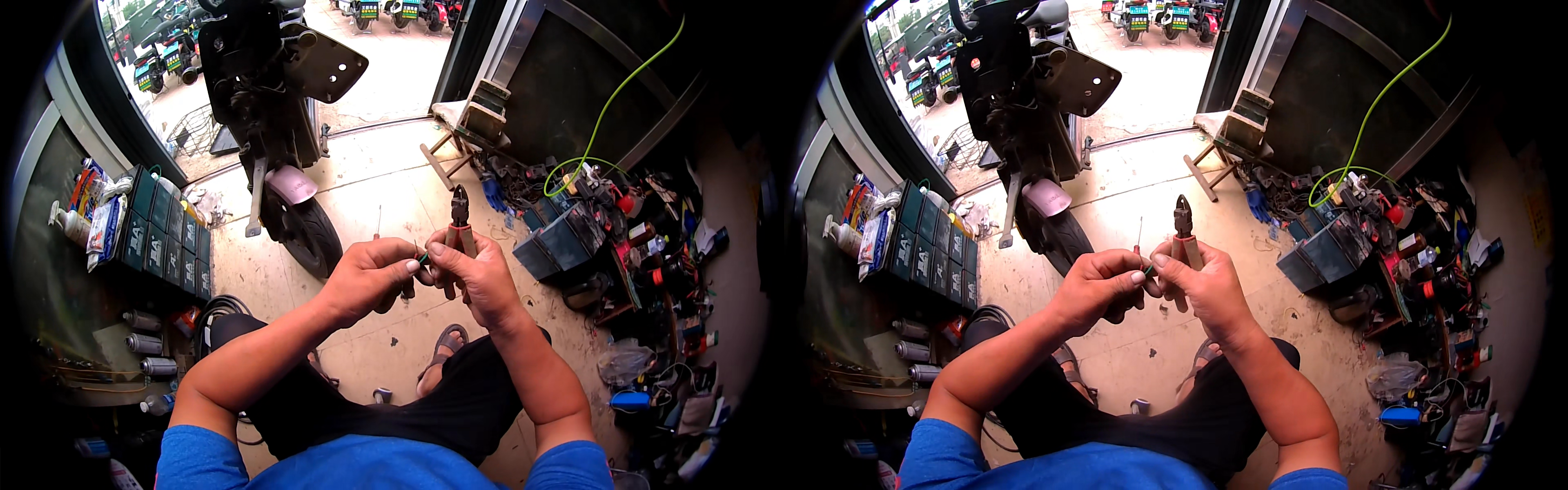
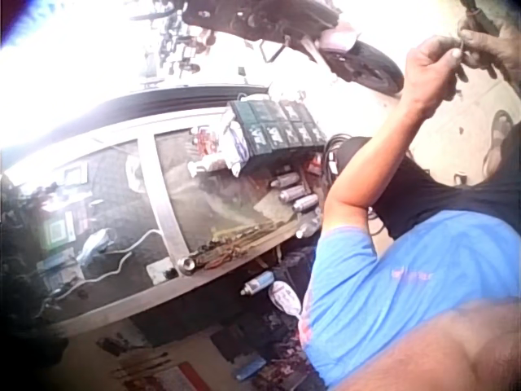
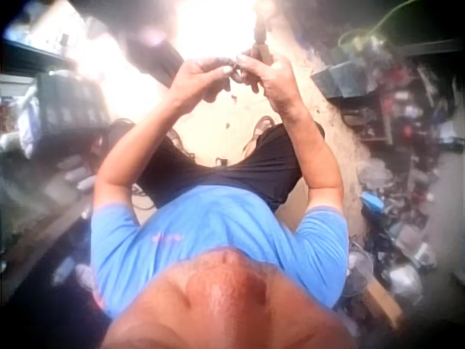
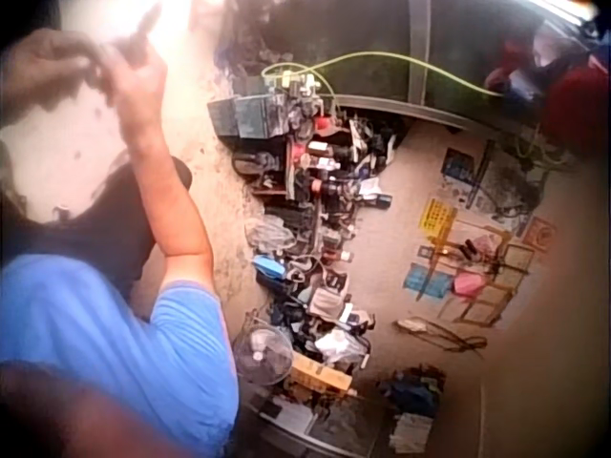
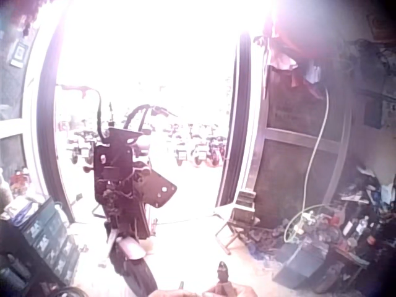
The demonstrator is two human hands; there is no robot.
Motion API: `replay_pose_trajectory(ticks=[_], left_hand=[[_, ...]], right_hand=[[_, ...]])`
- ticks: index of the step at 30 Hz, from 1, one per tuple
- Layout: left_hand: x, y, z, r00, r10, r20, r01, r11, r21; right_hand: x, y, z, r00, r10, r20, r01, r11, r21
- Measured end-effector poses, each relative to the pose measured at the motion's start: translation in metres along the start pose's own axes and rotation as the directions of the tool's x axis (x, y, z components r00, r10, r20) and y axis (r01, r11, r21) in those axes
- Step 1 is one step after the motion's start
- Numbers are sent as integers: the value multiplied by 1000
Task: The person prepares a wire by stripping its end with pliers and then connects it to a terminal block inside the front assembly of a motorcycle.
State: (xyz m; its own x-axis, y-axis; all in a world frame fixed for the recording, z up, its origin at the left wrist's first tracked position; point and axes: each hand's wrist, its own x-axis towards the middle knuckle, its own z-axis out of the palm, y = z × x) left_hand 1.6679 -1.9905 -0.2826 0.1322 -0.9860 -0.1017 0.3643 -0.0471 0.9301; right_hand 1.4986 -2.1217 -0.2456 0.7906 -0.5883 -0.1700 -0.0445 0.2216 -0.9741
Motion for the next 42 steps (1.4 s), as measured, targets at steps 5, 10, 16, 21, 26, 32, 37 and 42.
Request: replay_pose_trajectory(ticks=[5, 10, 16, 21, 26, 32, 37, 42], left_hand=[[-2, -1, 1, 997, -30, -68, 24, 996, -86], [-3, 4, -4, 996, -36, -81, 25, 991, -129], [-2, 4, -2, 999, -26, -44, 24, 999, -46], [-2, 0, -3, 999, 10, -51, -10, 1000, 12], [-3, -6, 1, 994, 53, -98, -51, 998, 20], [0, -17, 5, 959, 187, -214, -174, 982, 78], [2, -14, 2, 959, 216, -184, -176, 962, 209], [0, -13, 6, 960, 225, -165, -194, 963, 185]], right_hand=[[-1, -2, -3, 1000, 22, -3, -22, 1000, -20], [-3, -6, -2, 998, 55, 33, -55, 998, 7], [-2, -3, 1, 998, 55, 7, -55, 998, -29], [-3, -1, 5, 999, 21, 46, -17, 996, -92], [-5, -4, 13, 1000, -5, -29, 0, 986, -164], [-4, -3, 11, 999, 28, -22, -32, 974, -223], [-3, 4, 8, 1000, 19, -12, -21, 989, -147], [-5, 5, 2, 997, 72, 0, -71, 993, -94]])
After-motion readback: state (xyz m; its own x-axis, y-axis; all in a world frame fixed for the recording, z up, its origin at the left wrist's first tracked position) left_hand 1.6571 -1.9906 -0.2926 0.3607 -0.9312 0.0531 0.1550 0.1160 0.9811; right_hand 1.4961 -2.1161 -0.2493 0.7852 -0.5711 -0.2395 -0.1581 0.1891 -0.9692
